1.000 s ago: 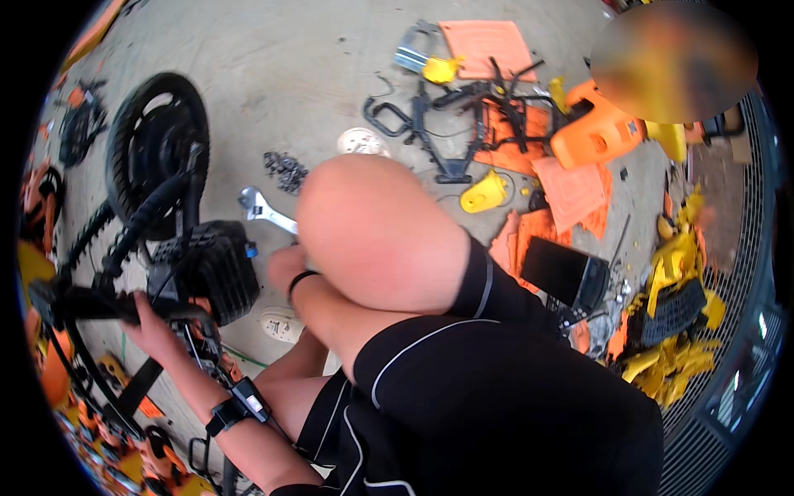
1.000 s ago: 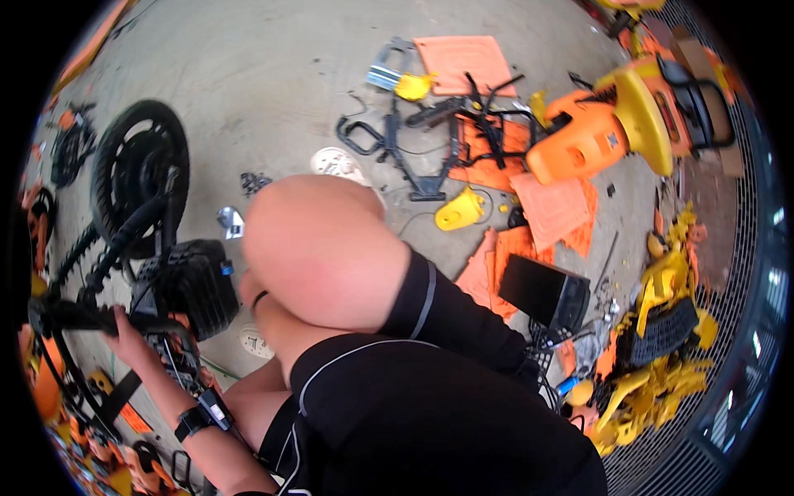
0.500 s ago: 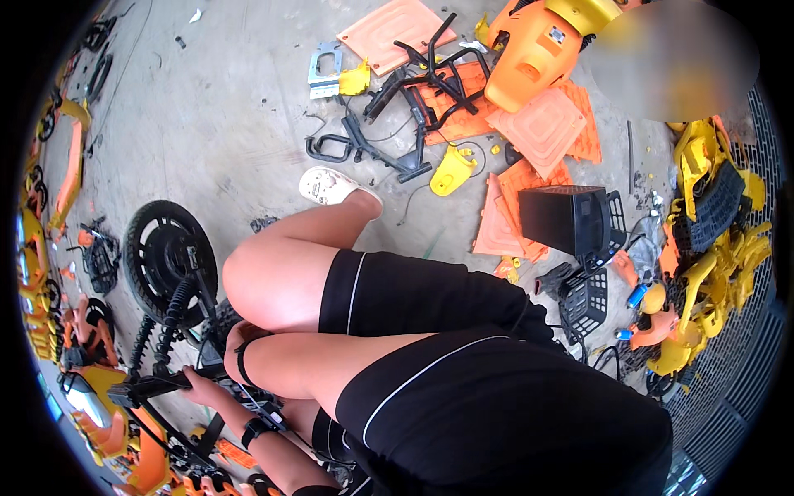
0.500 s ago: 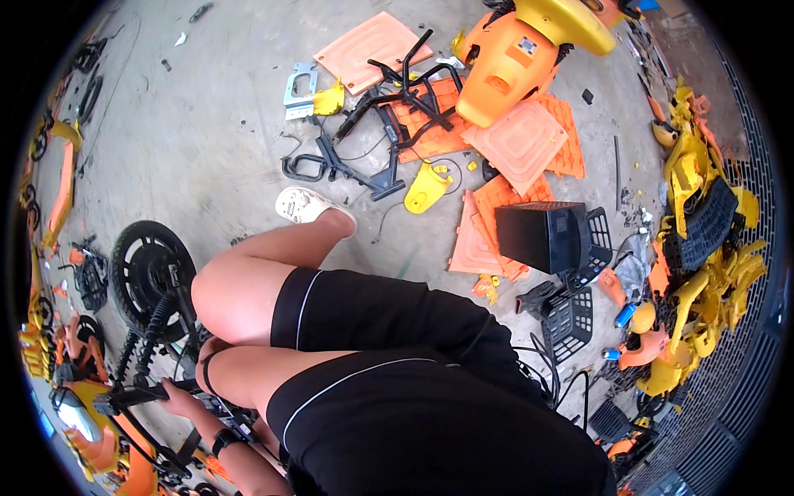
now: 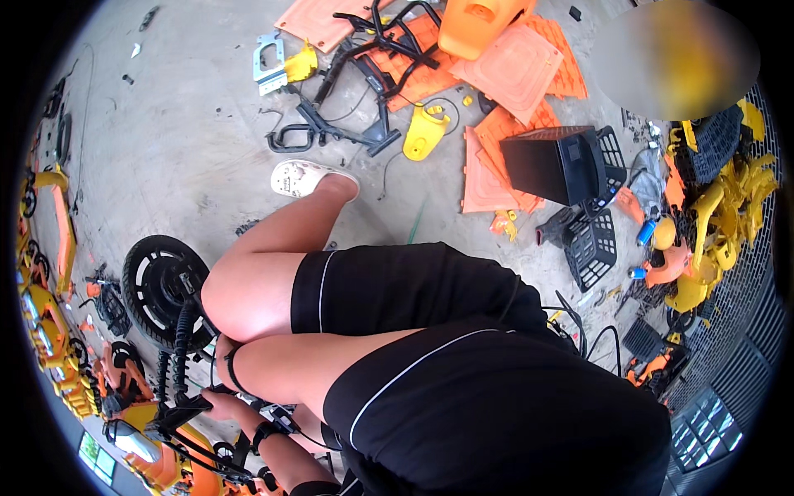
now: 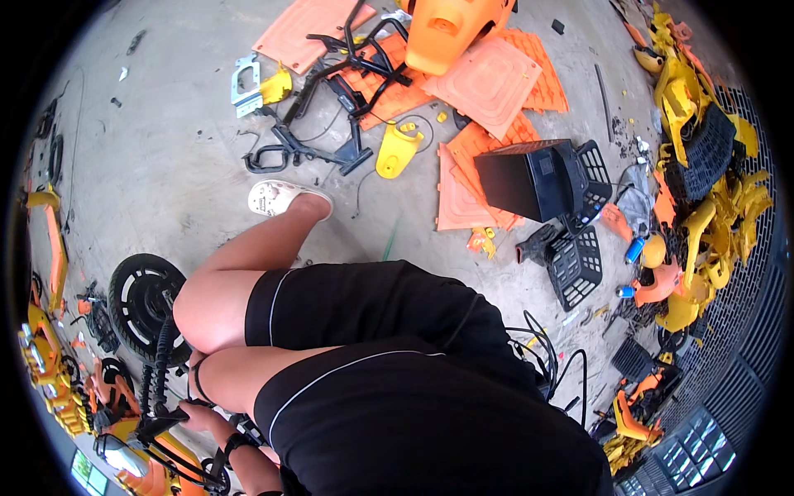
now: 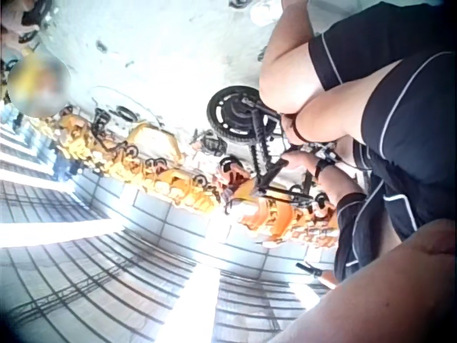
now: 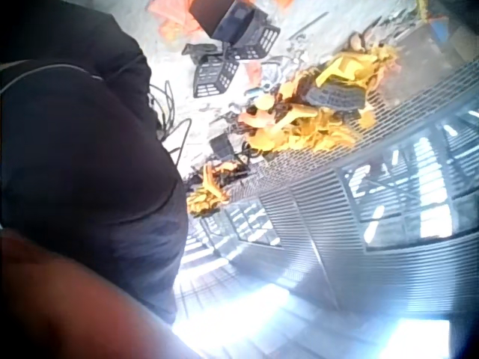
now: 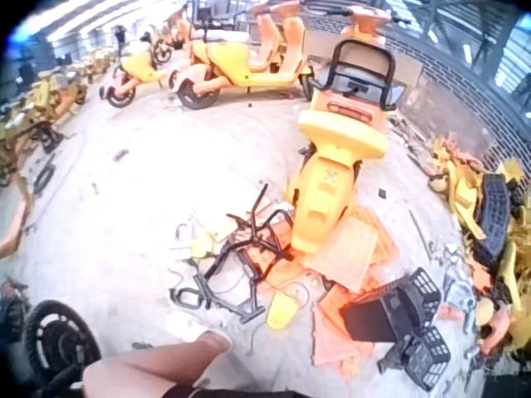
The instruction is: The person uses a wrench to tighten or loosen bolts on a scooter frame, then moves around a warehouse filled with scooter parts to pick up small components and tools from the floor.
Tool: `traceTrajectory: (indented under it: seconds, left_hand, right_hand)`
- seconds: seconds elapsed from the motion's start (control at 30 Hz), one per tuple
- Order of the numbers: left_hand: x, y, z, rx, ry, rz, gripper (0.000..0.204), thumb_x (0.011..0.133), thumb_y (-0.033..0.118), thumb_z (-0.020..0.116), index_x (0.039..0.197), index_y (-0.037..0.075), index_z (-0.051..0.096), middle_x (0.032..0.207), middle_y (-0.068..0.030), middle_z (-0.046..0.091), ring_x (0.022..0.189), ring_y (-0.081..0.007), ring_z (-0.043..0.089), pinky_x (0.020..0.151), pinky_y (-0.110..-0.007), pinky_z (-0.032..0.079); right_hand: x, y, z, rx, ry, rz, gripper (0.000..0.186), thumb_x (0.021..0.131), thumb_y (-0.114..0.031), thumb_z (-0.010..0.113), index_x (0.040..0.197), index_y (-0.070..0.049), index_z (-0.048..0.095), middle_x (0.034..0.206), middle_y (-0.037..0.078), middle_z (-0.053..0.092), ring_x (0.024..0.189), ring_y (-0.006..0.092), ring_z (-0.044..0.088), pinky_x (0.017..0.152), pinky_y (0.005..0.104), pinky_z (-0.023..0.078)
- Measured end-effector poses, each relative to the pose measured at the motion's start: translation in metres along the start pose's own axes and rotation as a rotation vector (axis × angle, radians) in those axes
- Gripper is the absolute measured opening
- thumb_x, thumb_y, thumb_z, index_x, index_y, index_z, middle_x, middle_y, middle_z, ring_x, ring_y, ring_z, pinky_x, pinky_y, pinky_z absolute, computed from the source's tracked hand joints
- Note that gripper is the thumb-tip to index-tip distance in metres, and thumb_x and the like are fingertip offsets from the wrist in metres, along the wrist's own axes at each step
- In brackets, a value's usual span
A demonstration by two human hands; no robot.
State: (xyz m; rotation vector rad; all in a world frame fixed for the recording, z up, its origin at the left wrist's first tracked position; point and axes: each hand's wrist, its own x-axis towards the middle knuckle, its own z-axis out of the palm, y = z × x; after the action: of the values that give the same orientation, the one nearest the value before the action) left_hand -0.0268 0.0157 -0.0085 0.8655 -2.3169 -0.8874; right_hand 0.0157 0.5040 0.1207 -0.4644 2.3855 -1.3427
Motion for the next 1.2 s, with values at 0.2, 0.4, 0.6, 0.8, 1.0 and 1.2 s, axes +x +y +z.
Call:
traceTrajectory:
  seconds: [0.2,0.4,0.6,0.8,1.0,1.2]
  left_hand:
    - [0.021,-0.02,-0.004,0.121,0.018,0.012,0.036,0.081,0.027,0.069,0.104,0.0,0.065,0.097,-0.0172,0.07,0.078,-0.0289,0.065,0.07,-0.044,0.054]
    - [-0.015,0.021,0.0,0.131,-0.042,0.075,0.032,0.085,0.022,0.073,0.105,-0.001,0.064,0.1,-0.0174,0.071,0.084,-0.0296,0.067,0.071,-0.045,0.055]
    - [0.005,0.004,-0.001,0.036,-0.055,0.015,0.035,0.077,0.023,0.073,0.093,-0.006,0.064,0.087,-0.0177,0.07,0.075,-0.028,0.068,0.068,-0.04,0.057]
    - [0.014,-0.009,-0.009,-0.041,-0.105,0.069,0.037,0.076,0.024,0.073,0.095,-0.006,0.065,0.088,-0.0164,0.07,0.077,-0.025,0.067,0.072,-0.039,0.055]
    - [0.025,-0.02,-0.01,-0.009,-0.07,0.176,0.034,0.078,0.023,0.071,0.097,-0.005,0.064,0.086,-0.0154,0.069,0.073,-0.0249,0.065,0.068,-0.039,0.054]
    - [-0.005,0.01,-0.019,-0.07,-0.172,0.117,0.04,0.079,0.019,0.069,0.101,-0.012,0.06,0.086,-0.0188,0.068,0.071,-0.0252,0.065,0.066,-0.037,0.053]
  right_hand:
    - [-0.018,0.013,-0.019,0.045,0.039,0.014,0.03,0.081,-0.031,0.054,0.065,-0.006,0.056,0.063,0.012,0.051,0.056,0.0267,0.042,0.053,0.0377,0.035]
    - [-0.048,0.03,-0.026,0.055,0.121,0.051,0.028,0.082,-0.036,0.056,0.079,-0.009,0.057,0.078,0.013,0.052,0.065,0.0299,0.046,0.06,0.0412,0.038]
    - [-0.067,0.029,-0.024,0.024,0.199,0.067,0.032,0.084,-0.042,0.059,0.094,-0.011,0.057,0.094,0.014,0.054,0.075,0.0332,0.05,0.067,0.0446,0.041]
    - [-0.047,0.021,-0.009,-0.007,0.289,0.023,0.04,0.085,-0.047,0.062,0.108,-0.014,0.058,0.109,0.015,0.056,0.085,0.0364,0.054,0.074,0.0481,0.044]
    - [0.094,0.039,-0.023,0.023,0.408,-0.146,0.051,0.087,-0.052,0.065,0.123,-0.017,0.058,0.124,0.015,0.058,0.094,0.0397,0.059,0.081,0.0516,0.047]
    - [0.031,0.138,-0.128,0.377,1.033,-0.239,0.041,0.084,-0.041,0.067,0.11,-0.009,0.062,0.103,0.012,0.062,0.081,0.0304,0.06,0.071,0.0452,0.049]
